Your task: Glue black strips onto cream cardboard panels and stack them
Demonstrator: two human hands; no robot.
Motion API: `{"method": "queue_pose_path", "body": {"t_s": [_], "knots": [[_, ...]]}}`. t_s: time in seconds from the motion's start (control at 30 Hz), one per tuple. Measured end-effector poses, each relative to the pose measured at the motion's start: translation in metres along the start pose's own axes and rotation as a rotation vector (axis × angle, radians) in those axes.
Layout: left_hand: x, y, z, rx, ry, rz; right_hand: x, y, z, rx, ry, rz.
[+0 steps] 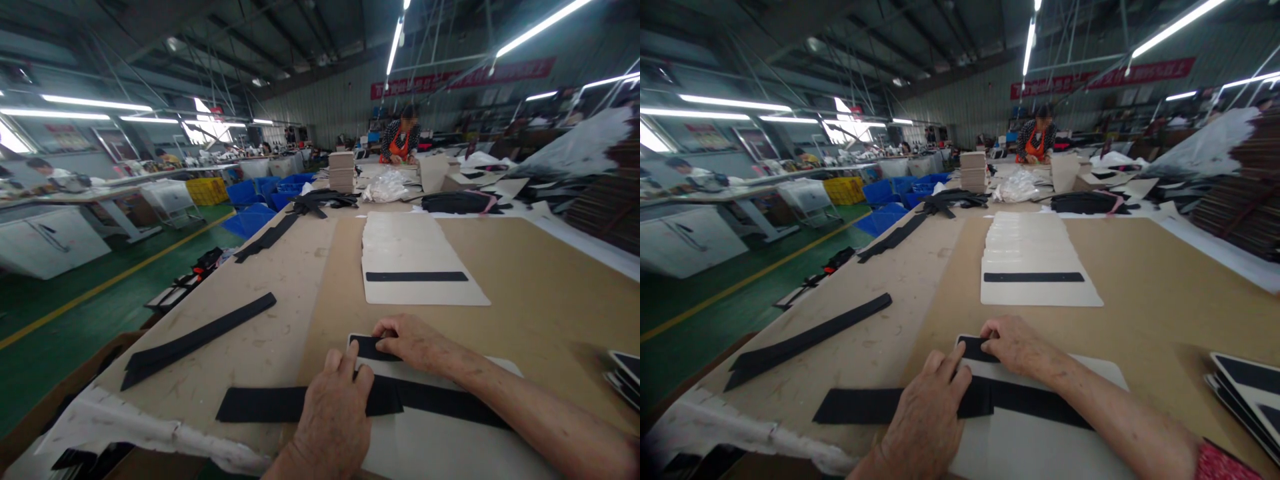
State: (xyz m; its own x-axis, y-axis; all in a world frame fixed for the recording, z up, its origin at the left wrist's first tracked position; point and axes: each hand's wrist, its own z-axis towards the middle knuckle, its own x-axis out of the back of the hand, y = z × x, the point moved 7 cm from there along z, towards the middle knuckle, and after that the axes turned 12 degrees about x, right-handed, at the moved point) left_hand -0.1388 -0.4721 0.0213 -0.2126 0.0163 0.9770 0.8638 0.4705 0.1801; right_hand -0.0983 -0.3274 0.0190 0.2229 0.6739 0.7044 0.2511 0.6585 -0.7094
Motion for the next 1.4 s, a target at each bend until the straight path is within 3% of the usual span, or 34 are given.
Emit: {"method": "queue_pose_path", "body": {"t_s": [0.17,0.33,0.5,0.73,1.23,1.4], "knots": [[0.000,-0.001,-0.001,-0.016,0.027,0.006,0.033,0.010,-0.024,-0.039,-0.082,0.046],[-0.003,-0.003,0.001,-0.023,0.046,0.025,0.082,0.061,-0.082,-0.087,-0.148,0.086],[-0.006,-0.005,0.004,-0.023,0.064,0.072,0.092,0.110,-0.125,-0.248,0.061,0.045],[-0.008,-0.004,0.007,0.005,0.005,0.189,0.086,0.101,-0.140,-0.300,0.232,-0.097],[-0.012,-0.008,0.011,-0.011,0.012,0.265,0.084,0.094,-0.143,-0.324,0.298,-0.163],[-0.010,-0.008,0.012,-0.003,-0.018,0.230,0.088,0.087,-0.139,-0.243,0.314,-0.366]]}}
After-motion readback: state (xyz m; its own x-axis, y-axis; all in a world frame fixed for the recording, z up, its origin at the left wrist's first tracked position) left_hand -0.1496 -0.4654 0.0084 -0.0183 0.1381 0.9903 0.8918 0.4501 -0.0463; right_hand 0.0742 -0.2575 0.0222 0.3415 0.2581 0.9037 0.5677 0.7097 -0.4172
